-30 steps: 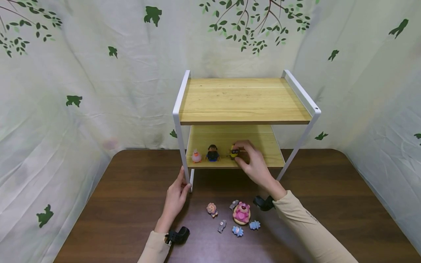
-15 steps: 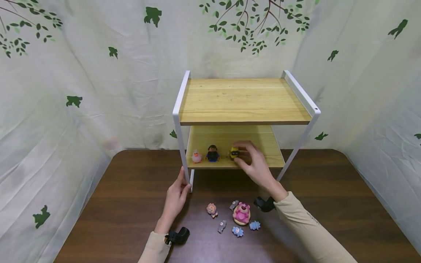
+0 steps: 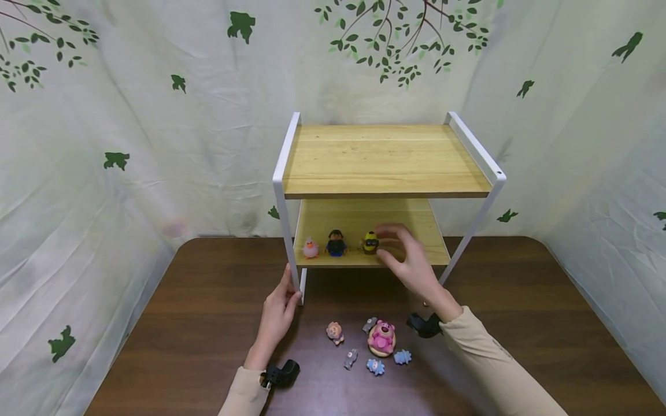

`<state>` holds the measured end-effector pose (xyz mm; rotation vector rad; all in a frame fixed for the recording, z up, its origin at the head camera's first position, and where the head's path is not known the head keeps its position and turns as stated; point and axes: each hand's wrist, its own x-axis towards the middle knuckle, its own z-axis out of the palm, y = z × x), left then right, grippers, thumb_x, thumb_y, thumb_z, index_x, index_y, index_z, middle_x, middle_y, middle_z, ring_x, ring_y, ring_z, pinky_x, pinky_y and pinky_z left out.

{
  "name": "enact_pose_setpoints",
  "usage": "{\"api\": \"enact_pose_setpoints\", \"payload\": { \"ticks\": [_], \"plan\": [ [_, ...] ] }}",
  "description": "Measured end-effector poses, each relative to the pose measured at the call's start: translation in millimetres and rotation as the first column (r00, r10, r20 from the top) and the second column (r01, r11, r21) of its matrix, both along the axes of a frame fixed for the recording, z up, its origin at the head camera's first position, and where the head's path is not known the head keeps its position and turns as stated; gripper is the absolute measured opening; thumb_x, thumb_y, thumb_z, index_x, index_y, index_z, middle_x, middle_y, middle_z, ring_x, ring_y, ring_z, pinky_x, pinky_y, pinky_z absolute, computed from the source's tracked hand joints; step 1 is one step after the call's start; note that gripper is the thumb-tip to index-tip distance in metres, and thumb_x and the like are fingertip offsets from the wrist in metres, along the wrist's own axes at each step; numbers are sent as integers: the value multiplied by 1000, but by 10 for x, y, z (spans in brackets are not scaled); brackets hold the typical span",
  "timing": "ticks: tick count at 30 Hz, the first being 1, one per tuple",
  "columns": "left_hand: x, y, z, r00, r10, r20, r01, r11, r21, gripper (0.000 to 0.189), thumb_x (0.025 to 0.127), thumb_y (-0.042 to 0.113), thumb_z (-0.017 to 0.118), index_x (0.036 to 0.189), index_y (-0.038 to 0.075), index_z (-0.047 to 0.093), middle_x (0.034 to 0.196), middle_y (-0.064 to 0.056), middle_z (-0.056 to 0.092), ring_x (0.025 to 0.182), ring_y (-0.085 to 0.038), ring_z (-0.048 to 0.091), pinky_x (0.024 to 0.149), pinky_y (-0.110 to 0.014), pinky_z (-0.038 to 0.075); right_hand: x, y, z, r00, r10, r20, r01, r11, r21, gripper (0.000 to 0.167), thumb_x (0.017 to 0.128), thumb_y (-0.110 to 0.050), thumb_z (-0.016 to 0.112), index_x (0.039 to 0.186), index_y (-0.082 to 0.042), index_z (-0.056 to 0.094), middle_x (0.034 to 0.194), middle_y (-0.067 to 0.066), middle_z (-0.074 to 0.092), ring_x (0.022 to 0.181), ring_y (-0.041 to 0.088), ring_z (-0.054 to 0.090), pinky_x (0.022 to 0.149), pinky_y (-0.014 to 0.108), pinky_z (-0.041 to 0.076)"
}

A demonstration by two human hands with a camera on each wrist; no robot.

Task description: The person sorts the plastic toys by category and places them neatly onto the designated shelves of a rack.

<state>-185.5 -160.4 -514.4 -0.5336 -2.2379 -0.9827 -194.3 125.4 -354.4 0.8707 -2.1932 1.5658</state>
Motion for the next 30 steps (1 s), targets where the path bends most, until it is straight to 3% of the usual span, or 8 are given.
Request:
{"api": "enact_pose_setpoints", "payload": {
  "ticks": [11, 25, 30],
  "plan": [
    [3, -2, -3, 1000, -5, -4, 5, 1000, 3, 101, 79, -7, 70, 155, 28, 13, 76, -7, 56, 63, -17, 56, 56, -34, 49, 66, 113, -25, 1000, -13, 1, 13, 1000, 7, 34, 84, 16, 61, 117, 16, 50, 116, 32, 53, 107, 43, 54, 90, 54, 44],
    [5, -1, 0, 1000, 2, 11, -2, 1000, 5, 98, 81, -5, 70, 155, 29, 14, 75, -6, 55, 62, -16, 53, 56, -32, 48, 171, 197, -54, 999, -44, -21, 44, 999, 15, 34, 82, 19, 62, 114, 16, 50, 111, 32, 55, 99, 45, 57, 80, 53, 49],
    [3, 0, 1, 1000, 0, 7, 0, 1000, 5, 99, 80, -6, 70, 155, 29, 14, 74, -6, 55, 62, -16, 53, 56, -32, 47, 206, 216, -75, 999, -37, -40, 37, 999, 12, 34, 81, 21, 62, 112, 17, 50, 108, 33, 55, 96, 45, 57, 78, 46, 51]
  ]
}}
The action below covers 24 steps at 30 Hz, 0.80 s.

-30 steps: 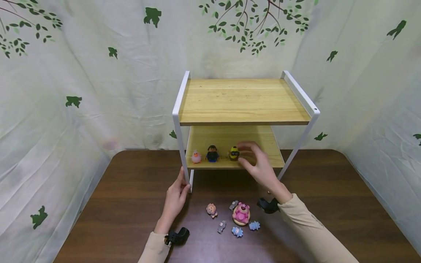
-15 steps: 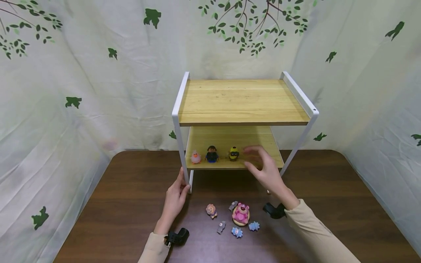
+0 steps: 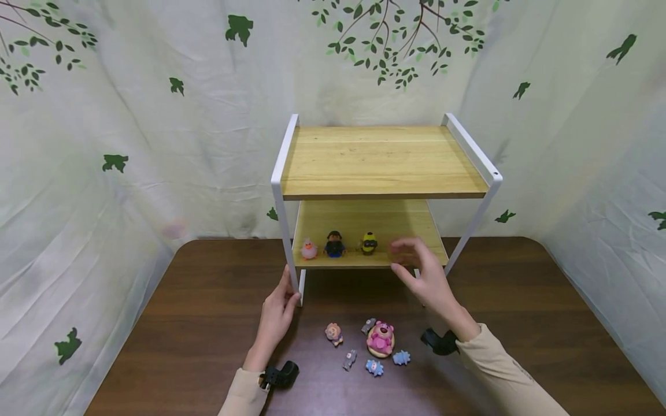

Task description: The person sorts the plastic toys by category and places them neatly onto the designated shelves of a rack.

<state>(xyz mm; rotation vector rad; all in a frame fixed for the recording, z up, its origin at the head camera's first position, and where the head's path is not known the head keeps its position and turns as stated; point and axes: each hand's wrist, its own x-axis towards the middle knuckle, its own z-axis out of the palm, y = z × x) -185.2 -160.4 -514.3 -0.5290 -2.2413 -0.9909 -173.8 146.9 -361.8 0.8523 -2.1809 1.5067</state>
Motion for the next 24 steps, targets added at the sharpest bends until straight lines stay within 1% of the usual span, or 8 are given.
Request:
{"api": "enact_pose_setpoints", "payload": {
  "ticks": [3, 7, 10, 13, 16, 20, 24],
  "plan": [
    [2, -1, 3, 1000, 1, 0, -1, 1000, -1, 99, 80, -6, 70, 155, 29, 14, 74, -6, 55, 62, -16, 53, 55, -33, 47, 8, 18, -44, 1000, 13, -16, -13, 1000, -8, 34, 80, 22, 62, 111, 17, 50, 109, 32, 56, 95, 45, 57, 78, 38, 52],
    [4, -3, 2, 1000, 3, 3, -3, 1000, -4, 99, 80, -6, 70, 155, 29, 14, 74, -6, 55, 61, -16, 52, 55, -32, 47, -36, 69, -189, 999, 38, -25, -39, 999, -25, 36, 80, 22, 61, 113, 13, 51, 110, 28, 57, 95, 41, 58, 80, 29, 51],
    [3, -3, 0, 1000, 5, -1, -5, 1000, -6, 99, 80, -6, 70, 155, 29, 14, 74, -6, 55, 61, -15, 52, 55, -32, 46, -75, 110, -310, 999, 52, -9, -52, 998, -24, 36, 82, 19, 62, 116, 7, 53, 111, 23, 59, 96, 34, 60, 81, 26, 50],
    [0, -3, -2, 1000, 5, -6, -5, 1000, -5, 100, 79, -6, 70, 155, 28, 14, 74, -6, 55, 61, -15, 51, 55, -32, 46, -76, 134, -378, 998, 60, 7, -60, 998, -16, 35, 85, 14, 63, 117, 3, 54, 111, 18, 61, 97, 29, 61, 81, 26, 50],
    [-2, -4, -4, 1000, 3, -7, -4, 1000, -4, 99, 79, -5, 71, 155, 28, 15, 74, -6, 54, 61, -15, 51, 55, -32, 46, -54, 147, -413, 998, 61, 8, -61, 998, 3, 34, 86, 10, 64, 117, 0, 55, 109, 15, 62, 95, 25, 61, 79, 28, 51],
    [-1, -5, -2, 1000, 3, -4, -3, 1000, -4, 99, 79, -5, 71, 155, 28, 15, 75, -6, 55, 61, -15, 51, 55, -32, 46, -11, 149, -435, 998, 57, 14, -58, 998, 36, 33, 85, 11, 65, 115, -1, 56, 107, 14, 63, 93, 20, 62, 78, 28, 51],
    [3, -4, 2, 1000, 4, -2, -4, 1000, -5, 99, 79, -5, 71, 155, 28, 15, 75, -6, 55, 62, -16, 51, 55, -33, 46, 59, 115, -392, 997, 74, 2, -74, 996, 51, 34, 81, 18, 64, 110, 4, 58, 104, 14, 64, 90, 19, 62, 75, 29, 52]
  ]
}}
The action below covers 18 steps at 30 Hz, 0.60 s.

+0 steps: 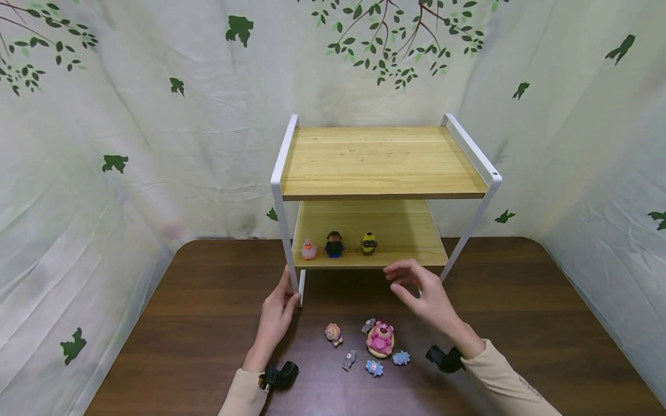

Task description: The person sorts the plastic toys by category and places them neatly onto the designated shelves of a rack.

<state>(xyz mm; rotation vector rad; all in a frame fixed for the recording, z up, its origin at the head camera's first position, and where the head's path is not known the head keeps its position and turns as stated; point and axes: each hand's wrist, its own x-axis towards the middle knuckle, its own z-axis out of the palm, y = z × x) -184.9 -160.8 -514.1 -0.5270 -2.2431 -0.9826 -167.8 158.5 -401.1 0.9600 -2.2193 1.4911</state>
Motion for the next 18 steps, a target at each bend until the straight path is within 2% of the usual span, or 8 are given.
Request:
{"api": "enact_pose_setpoints", "payload": {
  "ticks": [5, 12, 18],
  "plan": [
    [3, 2, 4, 1000, 2, -3, -2, 1000, -4, 99, 79, -5, 71, 155, 28, 15, 75, -6, 55, 62, -16, 51, 55, -33, 46, 69, -43, 36, 999, 31, -33, -31, 1000, 3, 33, 75, 23, 64, 105, 11, 57, 99, 20, 63, 87, 22, 63, 72, 32, 54],
    [-1, -1, 0, 1000, -1, -8, 1, 1000, -3, 97, 80, -2, 70, 155, 27, 16, 74, -5, 54, 61, -15, 50, 55, -32, 45, -16, 14, -239, 999, 46, 4, -46, 998, 33, 35, 80, 16, 66, 110, 1, 59, 103, 15, 64, 91, 19, 62, 74, 29, 53],
    [-3, 0, -2, 1000, -2, -10, 2, 1000, -3, 98, 79, -4, 71, 155, 27, 15, 74, -6, 54, 61, -15, 51, 55, -32, 46, -45, 38, -361, 996, 85, 36, -87, 995, 43, 30, 85, 6, 67, 112, -3, 60, 106, 10, 64, 94, 24, 62, 76, 31, 53]
  ]
}}
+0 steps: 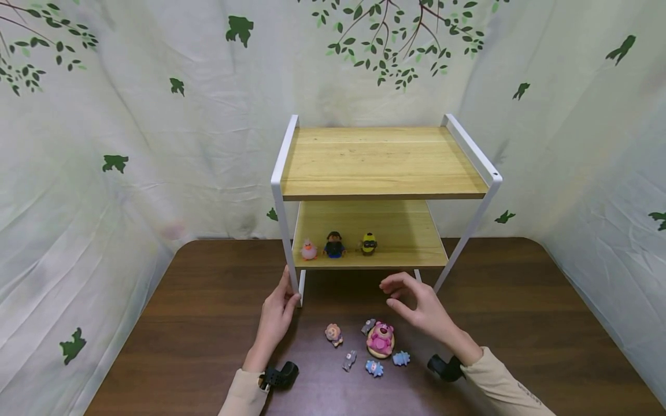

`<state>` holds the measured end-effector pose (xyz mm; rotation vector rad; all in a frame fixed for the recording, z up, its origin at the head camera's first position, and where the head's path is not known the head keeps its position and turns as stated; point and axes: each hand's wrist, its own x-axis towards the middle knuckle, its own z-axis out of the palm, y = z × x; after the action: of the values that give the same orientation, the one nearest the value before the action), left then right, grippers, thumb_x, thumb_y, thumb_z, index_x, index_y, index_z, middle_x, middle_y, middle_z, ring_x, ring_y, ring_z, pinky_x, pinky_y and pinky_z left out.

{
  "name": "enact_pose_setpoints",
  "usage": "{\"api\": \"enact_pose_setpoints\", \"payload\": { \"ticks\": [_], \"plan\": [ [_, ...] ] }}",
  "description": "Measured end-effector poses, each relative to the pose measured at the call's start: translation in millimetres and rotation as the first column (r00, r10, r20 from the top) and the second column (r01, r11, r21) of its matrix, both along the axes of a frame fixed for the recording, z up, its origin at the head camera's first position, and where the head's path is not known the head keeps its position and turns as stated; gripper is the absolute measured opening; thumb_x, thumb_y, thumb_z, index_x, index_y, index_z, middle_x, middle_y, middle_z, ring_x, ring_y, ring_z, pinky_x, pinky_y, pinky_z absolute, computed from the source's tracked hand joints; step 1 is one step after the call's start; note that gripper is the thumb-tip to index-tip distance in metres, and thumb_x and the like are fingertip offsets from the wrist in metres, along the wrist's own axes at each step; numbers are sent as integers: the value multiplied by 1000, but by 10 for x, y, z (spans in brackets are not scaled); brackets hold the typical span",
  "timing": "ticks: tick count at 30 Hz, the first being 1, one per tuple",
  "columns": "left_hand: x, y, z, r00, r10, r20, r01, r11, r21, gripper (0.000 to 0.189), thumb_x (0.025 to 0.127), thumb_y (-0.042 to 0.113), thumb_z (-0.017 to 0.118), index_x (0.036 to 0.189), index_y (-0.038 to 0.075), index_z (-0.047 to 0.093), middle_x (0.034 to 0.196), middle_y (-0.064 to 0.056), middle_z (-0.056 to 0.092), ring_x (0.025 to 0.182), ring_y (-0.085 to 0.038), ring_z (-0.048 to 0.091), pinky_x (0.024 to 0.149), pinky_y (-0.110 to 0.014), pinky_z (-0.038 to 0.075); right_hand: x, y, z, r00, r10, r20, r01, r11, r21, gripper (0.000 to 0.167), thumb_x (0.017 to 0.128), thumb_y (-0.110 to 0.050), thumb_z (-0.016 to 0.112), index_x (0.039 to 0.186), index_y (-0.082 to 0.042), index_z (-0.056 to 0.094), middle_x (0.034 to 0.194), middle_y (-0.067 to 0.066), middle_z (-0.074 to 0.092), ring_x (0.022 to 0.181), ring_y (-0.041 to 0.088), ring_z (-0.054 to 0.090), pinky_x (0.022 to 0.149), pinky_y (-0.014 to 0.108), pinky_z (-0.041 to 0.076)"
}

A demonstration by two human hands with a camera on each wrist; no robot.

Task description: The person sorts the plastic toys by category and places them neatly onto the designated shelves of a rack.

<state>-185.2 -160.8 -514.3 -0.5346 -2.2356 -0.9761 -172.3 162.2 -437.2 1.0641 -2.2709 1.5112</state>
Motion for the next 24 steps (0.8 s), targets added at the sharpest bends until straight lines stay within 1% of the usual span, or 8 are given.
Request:
{"api": "enact_pose_setpoints", "payload": {
  "ticks": [5, 7, 10, 13, 14, 17, 20, 24],
  "plan": [
    [5, 2, -1, 1000, 0, 8, 0, 1000, 3, 99, 79, -5, 70, 155, 28, 15, 73, -6, 55, 61, -15, 51, 55, -32, 46, 15, -3, -59, 1000, 9, 1, -9, 1000, 19, 33, 83, 8, 68, 113, -3, 60, 107, 12, 64, 94, 26, 62, 76, 34, 53],
    [6, 3, 1, 1000, 0, 14, 0, 1000, 7, 99, 80, -6, 70, 154, 28, 15, 73, -6, 55, 61, -15, 51, 55, -32, 46, 35, -11, -74, 1000, 7, -10, -7, 999, 34, 34, 81, 10, 68, 113, -1, 60, 106, 14, 64, 93, 27, 62, 75, 37, 53],
    [8, 5, 3, 1000, -1, 21, 1, 1000, 9, 99, 80, -5, 70, 154, 29, 15, 74, -6, 55, 61, -15, 51, 55, -32, 46, 118, -48, 18, 1000, 6, -26, -4, 998, 61, 33, 79, 12, 68, 110, 5, 59, 104, 16, 63, 91, 31, 62, 72, 41, 53],
    [8, 5, 1, 1000, 0, 25, 0, 1000, 7, 99, 80, -5, 70, 155, 29, 15, 74, -6, 55, 61, -15, 51, 55, -32, 46, 200, -84, 108, 1000, 5, -11, -4, 996, 89, 32, 78, 13, 68, 108, 9, 58, 102, 19, 63, 89, 36, 60, 71, 43, 53],
    [8, 4, -1, 1000, 1, 26, -1, 1000, 6, 98, 80, -5, 70, 155, 29, 14, 74, -6, 55, 61, -15, 51, 55, -31, 46, 211, -87, 104, 1000, 5, -5, -5, 995, 97, 31, 79, 13, 68, 108, 9, 58, 103, 19, 63, 90, 36, 60, 72, 43, 53],
    [7, 1, -7, 1000, 3, 28, -3, 1000, 3, 98, 81, -5, 70, 155, 29, 14, 74, -6, 55, 61, -15, 50, 55, -31, 46, 175, -61, -69, 1000, 6, 14, -8, 993, 121, 34, 79, 11, 69, 111, 7, 59, 105, 19, 63, 92, 36, 60, 73, 42, 52],
    [6, 0, -11, 1000, 2, 29, -2, 1000, 4, 98, 81, -5, 70, 155, 29, 14, 74, -5, 54, 61, -15, 51, 55, -31, 46, 124, -21, -271, 1000, 4, 10, -5, 989, 146, 38, 79, 7, 71, 115, 2, 59, 108, 17, 63, 94, 33, 60, 74, 40, 52],
    [5, -2, -11, 1000, 1, 28, -1, 1000, 3, 99, 80, -6, 70, 155, 28, 14, 75, -6, 55, 62, -15, 52, 55, -32, 47, 125, -1, -368, 1000, 15, 16, -17, 987, 163, 39, 81, 3, 72, 117, -3, 59, 110, 13, 63, 96, 29, 60, 77, 37, 52]
  ]
}}
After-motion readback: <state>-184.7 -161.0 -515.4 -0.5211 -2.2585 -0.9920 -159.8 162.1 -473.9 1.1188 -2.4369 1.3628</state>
